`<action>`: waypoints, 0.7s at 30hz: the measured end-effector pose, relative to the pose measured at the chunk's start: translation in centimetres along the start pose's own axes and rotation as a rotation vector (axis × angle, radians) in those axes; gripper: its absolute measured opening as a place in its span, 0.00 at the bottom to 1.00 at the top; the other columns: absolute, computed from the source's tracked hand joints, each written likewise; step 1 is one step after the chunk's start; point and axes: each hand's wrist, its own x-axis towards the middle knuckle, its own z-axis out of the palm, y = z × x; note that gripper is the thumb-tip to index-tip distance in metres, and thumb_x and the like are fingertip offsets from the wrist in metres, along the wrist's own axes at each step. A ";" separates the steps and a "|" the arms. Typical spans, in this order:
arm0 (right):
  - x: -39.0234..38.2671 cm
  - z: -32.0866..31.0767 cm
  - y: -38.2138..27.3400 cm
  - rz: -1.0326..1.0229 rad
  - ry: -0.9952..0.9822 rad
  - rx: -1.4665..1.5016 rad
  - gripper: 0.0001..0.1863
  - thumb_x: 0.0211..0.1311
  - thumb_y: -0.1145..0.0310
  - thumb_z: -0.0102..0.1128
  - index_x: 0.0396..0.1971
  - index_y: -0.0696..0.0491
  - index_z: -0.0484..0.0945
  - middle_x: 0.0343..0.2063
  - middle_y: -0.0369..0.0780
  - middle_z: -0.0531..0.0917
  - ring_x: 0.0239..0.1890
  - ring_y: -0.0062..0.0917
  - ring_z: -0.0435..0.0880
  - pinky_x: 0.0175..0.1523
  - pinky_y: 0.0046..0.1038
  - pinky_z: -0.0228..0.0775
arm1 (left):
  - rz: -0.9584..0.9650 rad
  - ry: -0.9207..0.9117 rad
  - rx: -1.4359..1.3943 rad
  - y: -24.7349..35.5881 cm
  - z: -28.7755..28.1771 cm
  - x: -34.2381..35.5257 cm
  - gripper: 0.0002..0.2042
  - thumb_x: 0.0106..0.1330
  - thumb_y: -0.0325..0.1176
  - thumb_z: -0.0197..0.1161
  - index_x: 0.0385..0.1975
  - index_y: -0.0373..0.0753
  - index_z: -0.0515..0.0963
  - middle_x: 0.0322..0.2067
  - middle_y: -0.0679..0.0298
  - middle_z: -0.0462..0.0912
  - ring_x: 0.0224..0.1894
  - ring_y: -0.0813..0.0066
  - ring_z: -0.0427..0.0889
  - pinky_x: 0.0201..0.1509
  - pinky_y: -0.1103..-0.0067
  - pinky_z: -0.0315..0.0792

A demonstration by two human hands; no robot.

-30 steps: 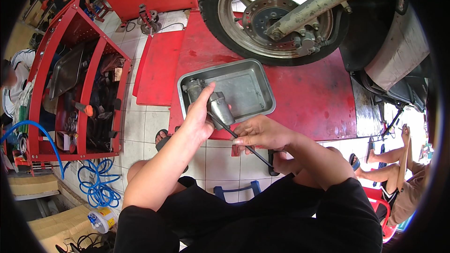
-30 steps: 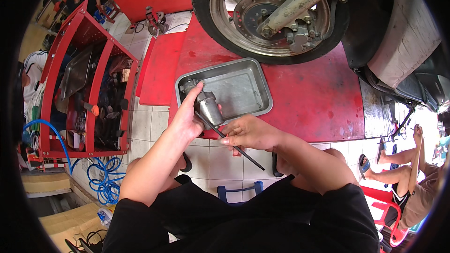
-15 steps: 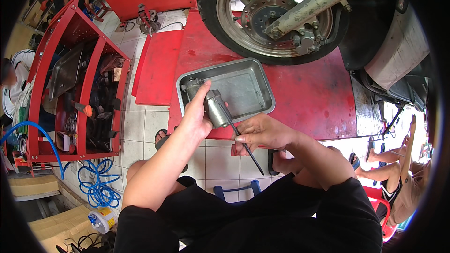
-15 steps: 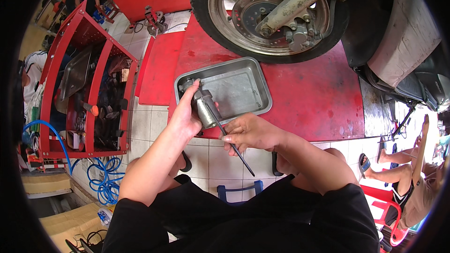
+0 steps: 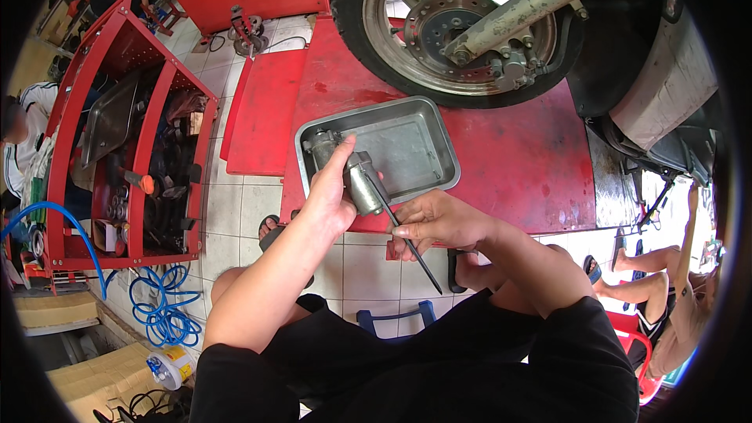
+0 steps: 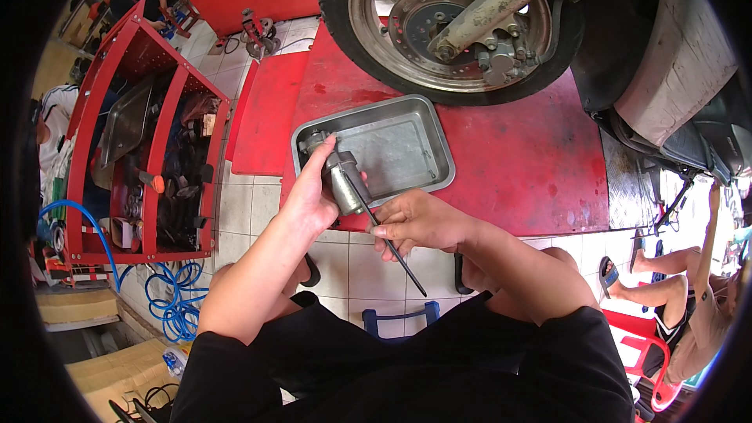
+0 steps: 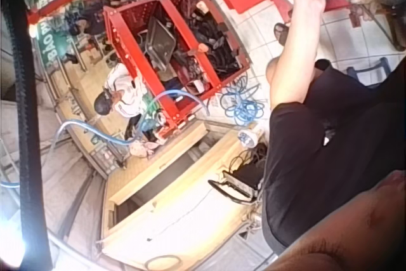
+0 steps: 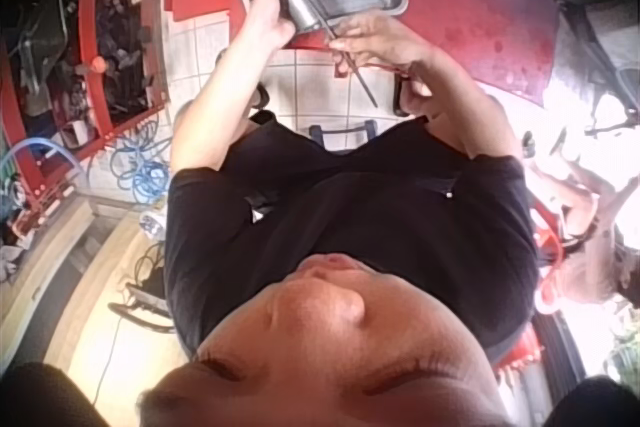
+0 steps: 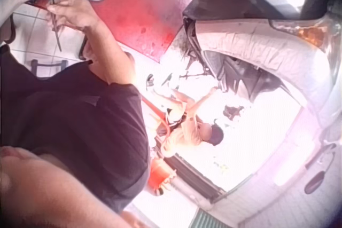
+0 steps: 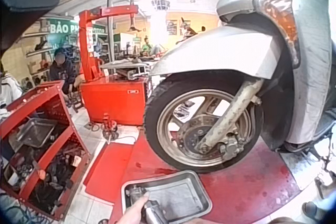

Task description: The person uses a screwdriver to disassemble a cylindrical motorcycle starter motor held over a metal tray. They remove internal components, including a rotor and brushes, and place them into the tray. The person then picks up a second similar motor and begins to disassemble it in the same manner.

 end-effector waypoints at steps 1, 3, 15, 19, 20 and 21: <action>0.0 0.0 0.0 0.000 0.004 0.012 0.13 0.72 0.66 0.58 0.40 0.63 0.78 0.33 0.43 0.85 0.35 0.25 0.85 0.40 0.24 0.78 | 0.004 0.001 0.001 0.0 0.1 -0.1 0.25 0.61 0.50 0.73 0.46 0.38 0.72 0.33 0.61 0.78 0.34 0.62 0.83 0.38 0.64 0.81; 0.0 0.1 0.1 -0.001 0.013 0.037 0.13 0.71 0.66 0.60 0.40 0.63 0.78 0.33 0.43 0.85 0.35 0.25 0.85 0.39 0.24 0.78 | 0.008 0.002 0.003 0.0 0.0 -0.1 0.25 0.61 0.49 0.73 0.46 0.38 0.72 0.33 0.61 0.78 0.33 0.62 0.83 0.37 0.64 0.81; 0.5 -0.1 0.7 -0.083 0.073 -0.129 0.18 0.62 0.66 0.71 0.43 0.65 0.78 0.27 0.40 0.84 0.26 0.18 0.80 0.30 0.21 0.70 | 0.016 -0.007 0.009 -0.3 -0.1 0.2 0.25 0.60 0.49 0.74 0.47 0.38 0.72 0.33 0.61 0.78 0.33 0.62 0.82 0.36 0.63 0.81; 0.5 -0.2 0.7 -0.035 0.008 0.011 0.21 0.65 0.66 0.68 0.50 0.66 0.76 0.33 0.43 0.83 0.34 0.24 0.86 0.37 0.23 0.78 | 0.015 -0.014 0.004 -0.3 -0.1 0.2 0.25 0.60 0.49 0.74 0.47 0.38 0.72 0.33 0.60 0.78 0.33 0.62 0.82 0.36 0.63 0.81; 0.5 -0.1 0.7 -0.022 0.000 0.069 0.20 0.66 0.67 0.66 0.51 0.65 0.76 0.36 0.44 0.84 0.36 0.25 0.87 0.40 0.24 0.80 | 0.013 -0.015 0.003 -0.3 -0.1 0.2 0.25 0.60 0.49 0.74 0.47 0.38 0.72 0.33 0.60 0.78 0.33 0.62 0.82 0.36 0.63 0.81; 0.4 -0.2 0.7 -0.017 -0.011 0.084 0.20 0.66 0.68 0.65 0.52 0.65 0.76 0.38 0.45 0.84 0.37 0.26 0.87 0.42 0.26 0.80 | 0.014 -0.021 0.022 -0.3 -0.1 0.2 0.25 0.61 0.50 0.72 0.47 0.38 0.71 0.33 0.60 0.78 0.34 0.61 0.82 0.38 0.63 0.81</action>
